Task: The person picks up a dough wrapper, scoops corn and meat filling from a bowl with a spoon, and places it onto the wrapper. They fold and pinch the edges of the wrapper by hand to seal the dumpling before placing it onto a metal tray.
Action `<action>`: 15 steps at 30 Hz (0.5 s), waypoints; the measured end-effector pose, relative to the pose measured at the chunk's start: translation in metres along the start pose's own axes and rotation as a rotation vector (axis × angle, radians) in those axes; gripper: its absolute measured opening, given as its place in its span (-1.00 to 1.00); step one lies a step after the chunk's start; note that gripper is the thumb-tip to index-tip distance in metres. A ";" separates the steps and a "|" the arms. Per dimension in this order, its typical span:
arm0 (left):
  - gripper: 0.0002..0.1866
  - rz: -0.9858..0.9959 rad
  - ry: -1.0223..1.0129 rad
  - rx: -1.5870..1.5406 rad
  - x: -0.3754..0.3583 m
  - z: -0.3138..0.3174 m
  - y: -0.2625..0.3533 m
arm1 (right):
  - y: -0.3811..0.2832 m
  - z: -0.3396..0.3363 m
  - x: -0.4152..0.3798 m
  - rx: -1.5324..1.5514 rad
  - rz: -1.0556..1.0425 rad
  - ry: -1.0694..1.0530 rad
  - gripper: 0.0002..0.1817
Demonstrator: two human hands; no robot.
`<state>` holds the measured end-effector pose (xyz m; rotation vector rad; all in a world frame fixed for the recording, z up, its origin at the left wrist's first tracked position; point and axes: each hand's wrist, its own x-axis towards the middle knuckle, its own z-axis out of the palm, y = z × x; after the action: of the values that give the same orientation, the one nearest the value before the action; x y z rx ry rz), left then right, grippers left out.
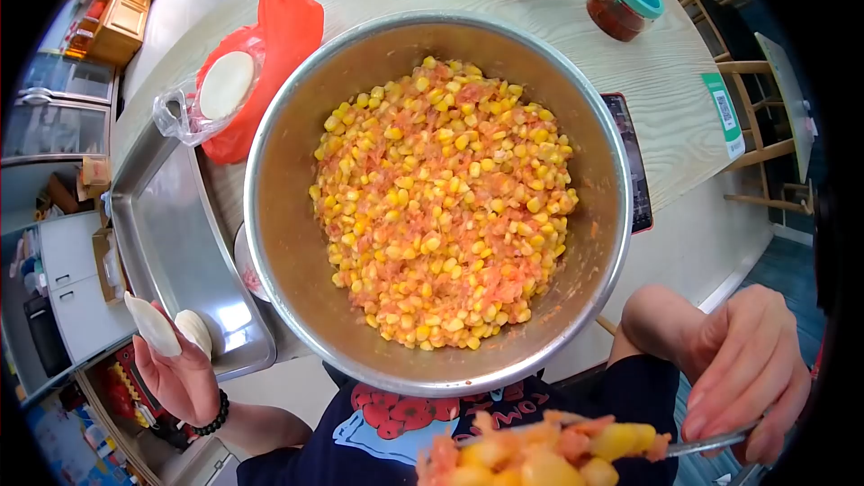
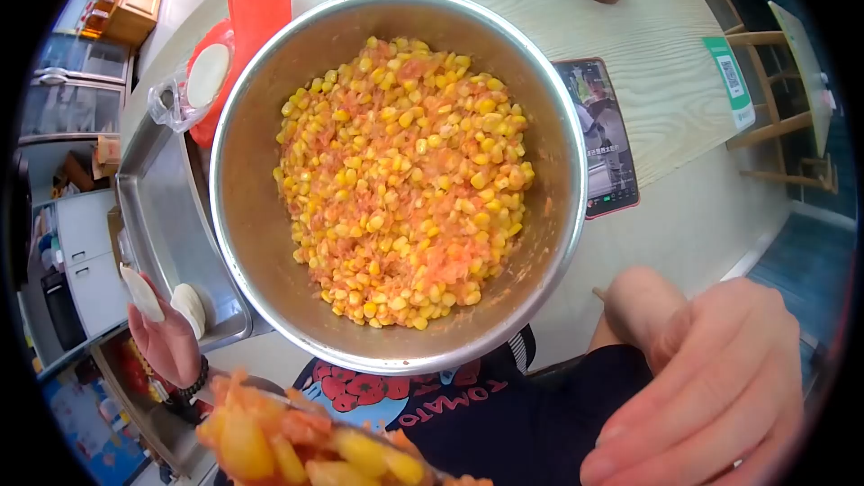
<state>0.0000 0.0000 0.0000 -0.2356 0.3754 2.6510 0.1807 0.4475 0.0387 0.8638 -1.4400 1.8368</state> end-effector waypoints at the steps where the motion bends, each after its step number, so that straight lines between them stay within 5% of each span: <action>1: -0.49 0.043 -0.040 0.127 0.000 -0.002 0.005 | -0.002 0.002 0.007 -0.037 0.035 0.022 -0.90; 3: -0.52 0.094 -0.117 0.217 0.008 -0.022 0.000 | -0.003 -0.004 0.017 -0.099 0.055 0.000 -0.83; 5: -0.53 0.021 -0.204 0.274 0.008 -0.017 -0.002 | -0.003 -0.011 0.025 -0.018 0.097 -0.280 -0.71; 9: -0.56 0.073 -0.148 0.295 0.006 -0.009 -0.007 | -0.031 -0.001 0.010 -0.160 0.013 -0.054 -0.79; 11: -0.56 0.028 -0.176 0.280 0.004 -0.004 -0.010 | -0.069 -0.020 0.029 -0.054 0.742 -0.841 -0.08; 12: -0.56 -0.009 -0.199 0.262 0.003 -0.001 -0.013 | -0.032 -0.003 0.016 -0.304 0.254 -0.560 -0.74; 13: -0.56 -0.021 -0.212 0.259 0.003 0.003 -0.018 | -0.026 0.020 0.002 -0.621 0.179 -0.473 -0.70; 14: -0.55 -0.093 -0.225 0.268 0.003 0.006 -0.026 | -0.008 0.034 -0.003 -0.756 0.076 -0.411 -0.91; 15: -0.53 -0.165 -0.236 0.277 0.002 0.009 -0.033 | 0.003 0.044 -0.016 -0.936 0.056 -0.401 -0.82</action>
<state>0.0126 0.0321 0.0010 0.1280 0.6085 2.3964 0.1922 0.4023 0.0322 0.6963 -2.2843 0.8224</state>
